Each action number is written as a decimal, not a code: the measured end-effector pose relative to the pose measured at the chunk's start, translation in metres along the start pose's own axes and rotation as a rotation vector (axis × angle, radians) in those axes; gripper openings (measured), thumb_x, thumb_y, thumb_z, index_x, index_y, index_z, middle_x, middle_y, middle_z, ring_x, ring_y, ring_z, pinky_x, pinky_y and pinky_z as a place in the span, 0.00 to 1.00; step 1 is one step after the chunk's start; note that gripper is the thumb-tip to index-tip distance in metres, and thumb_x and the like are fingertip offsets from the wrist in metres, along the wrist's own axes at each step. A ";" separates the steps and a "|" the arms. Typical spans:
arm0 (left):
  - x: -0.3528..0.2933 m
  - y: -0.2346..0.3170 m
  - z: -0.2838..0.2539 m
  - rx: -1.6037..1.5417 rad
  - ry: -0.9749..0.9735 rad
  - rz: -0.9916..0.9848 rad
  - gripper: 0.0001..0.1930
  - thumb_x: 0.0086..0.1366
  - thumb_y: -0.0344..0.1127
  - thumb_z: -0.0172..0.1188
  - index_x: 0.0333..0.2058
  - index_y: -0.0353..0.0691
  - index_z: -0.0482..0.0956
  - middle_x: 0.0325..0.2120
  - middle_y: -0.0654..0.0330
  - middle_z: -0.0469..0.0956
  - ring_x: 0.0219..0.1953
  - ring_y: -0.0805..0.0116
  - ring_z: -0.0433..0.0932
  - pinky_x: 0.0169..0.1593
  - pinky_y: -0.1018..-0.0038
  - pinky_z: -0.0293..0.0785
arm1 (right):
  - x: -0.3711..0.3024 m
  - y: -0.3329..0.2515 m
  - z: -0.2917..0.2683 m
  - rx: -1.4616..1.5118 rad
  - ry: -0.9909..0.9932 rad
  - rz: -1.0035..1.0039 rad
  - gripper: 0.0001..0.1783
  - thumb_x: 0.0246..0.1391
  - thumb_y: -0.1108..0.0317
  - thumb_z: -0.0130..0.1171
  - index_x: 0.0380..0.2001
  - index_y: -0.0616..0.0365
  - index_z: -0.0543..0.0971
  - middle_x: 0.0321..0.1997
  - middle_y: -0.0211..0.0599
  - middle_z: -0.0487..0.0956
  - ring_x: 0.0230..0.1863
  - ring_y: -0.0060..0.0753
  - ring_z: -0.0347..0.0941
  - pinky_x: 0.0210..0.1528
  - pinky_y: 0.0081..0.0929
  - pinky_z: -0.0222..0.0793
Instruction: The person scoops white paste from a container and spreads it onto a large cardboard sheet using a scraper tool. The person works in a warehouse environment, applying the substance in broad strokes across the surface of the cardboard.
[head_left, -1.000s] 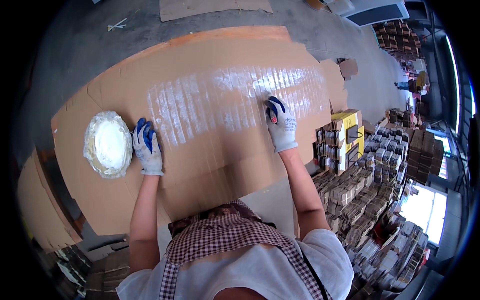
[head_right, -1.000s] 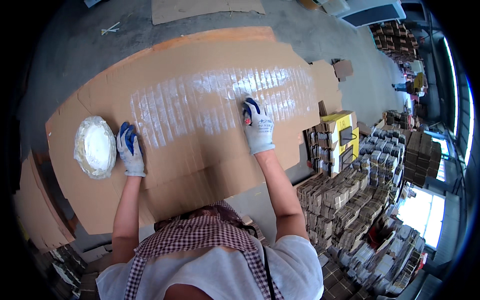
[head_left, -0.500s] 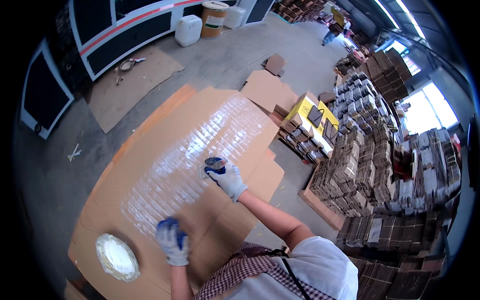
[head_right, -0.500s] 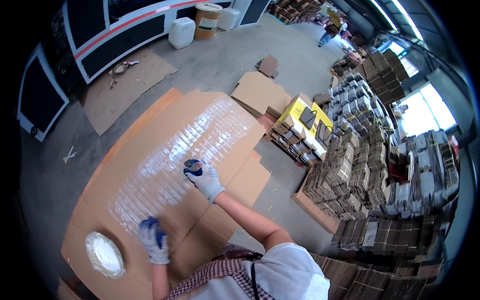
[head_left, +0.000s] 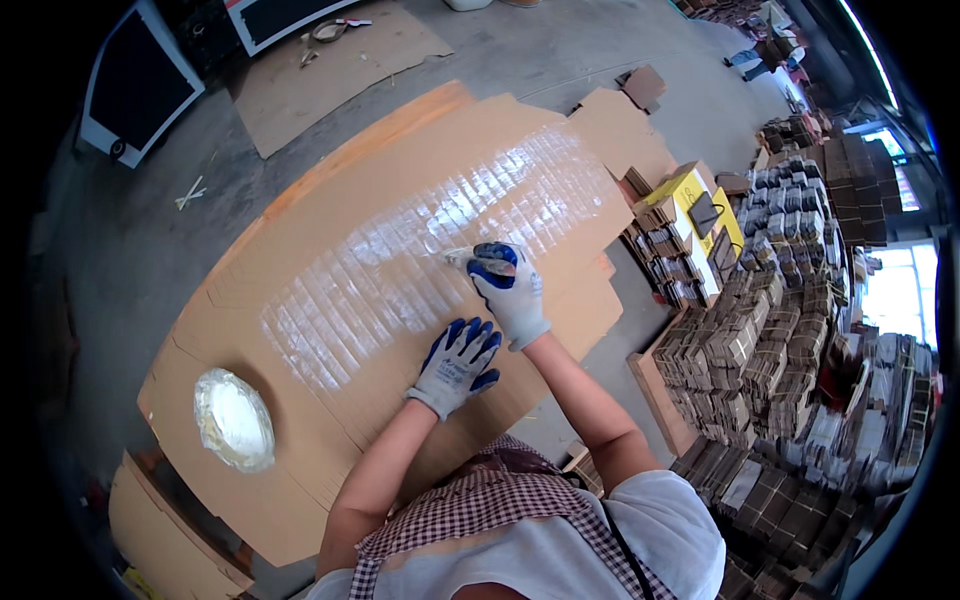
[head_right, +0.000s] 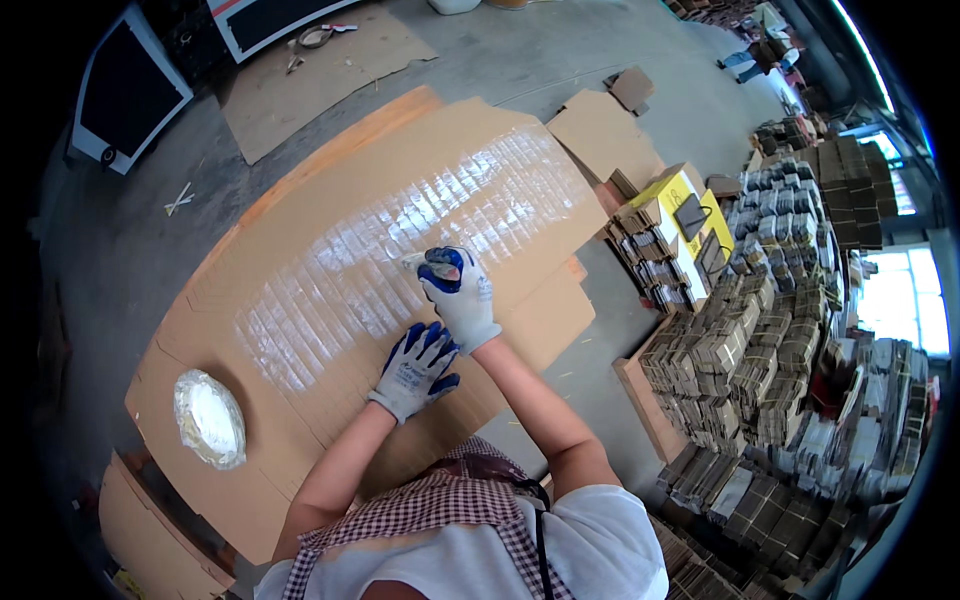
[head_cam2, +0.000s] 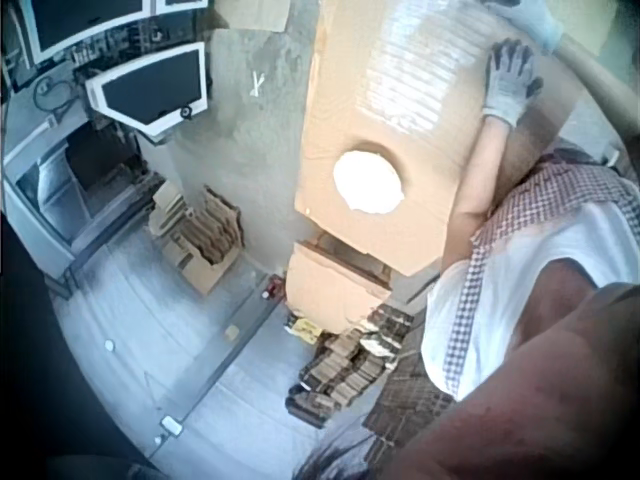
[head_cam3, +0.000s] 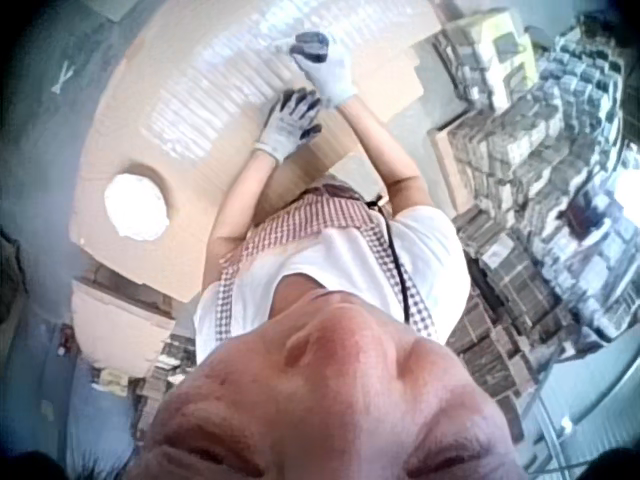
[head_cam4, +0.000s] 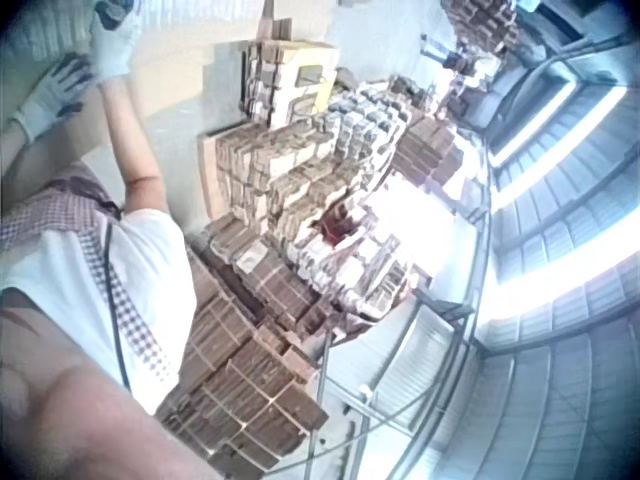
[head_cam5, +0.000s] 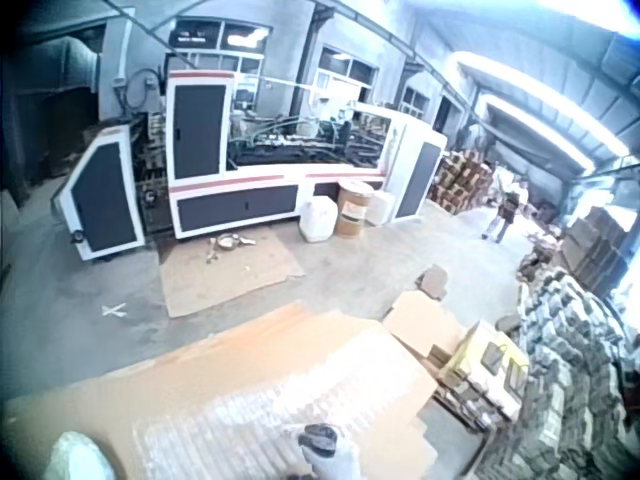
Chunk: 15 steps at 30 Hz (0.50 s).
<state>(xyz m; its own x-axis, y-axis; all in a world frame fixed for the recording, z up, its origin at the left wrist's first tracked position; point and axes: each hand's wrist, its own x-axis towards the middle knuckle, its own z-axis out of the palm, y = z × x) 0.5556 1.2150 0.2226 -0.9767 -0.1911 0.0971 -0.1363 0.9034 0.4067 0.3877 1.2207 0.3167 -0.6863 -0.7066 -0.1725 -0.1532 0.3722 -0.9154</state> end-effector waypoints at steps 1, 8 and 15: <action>0.001 0.000 0.002 -0.004 -0.018 -0.005 0.30 0.66 0.56 0.54 0.61 0.43 0.70 0.62 0.54 0.67 0.66 0.52 0.63 0.70 0.52 0.54 | 0.004 0.009 0.006 -0.044 0.020 -0.126 0.20 0.49 0.69 0.69 0.46 0.58 0.79 0.43 0.41 0.81 0.42 0.40 0.80 0.46 0.32 0.75; 0.007 0.001 -0.002 -0.068 -0.034 -0.024 0.33 0.65 0.57 0.54 0.64 0.45 0.67 0.64 0.54 0.65 0.67 0.53 0.61 0.70 0.54 0.53 | 0.081 0.052 0.005 -0.253 0.099 -0.469 0.19 0.48 0.69 0.69 0.45 0.58 0.80 0.44 0.45 0.80 0.43 0.49 0.78 0.48 0.38 0.73; 0.005 -0.001 -0.003 -0.116 -0.075 -0.045 0.33 0.66 0.56 0.54 0.65 0.46 0.67 0.65 0.54 0.64 0.68 0.53 0.60 0.71 0.54 0.52 | 0.100 0.043 -0.007 -0.350 0.226 -0.590 0.20 0.46 0.70 0.70 0.45 0.56 0.79 0.45 0.47 0.79 0.44 0.54 0.77 0.48 0.40 0.73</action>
<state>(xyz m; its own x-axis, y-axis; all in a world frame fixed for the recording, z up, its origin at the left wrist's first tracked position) 0.5511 1.2118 0.2258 -0.9804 -0.1970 0.0100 -0.1642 0.8433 0.5117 0.3076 1.1700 0.2626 -0.5436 -0.7217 0.4286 -0.7362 0.1646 -0.6565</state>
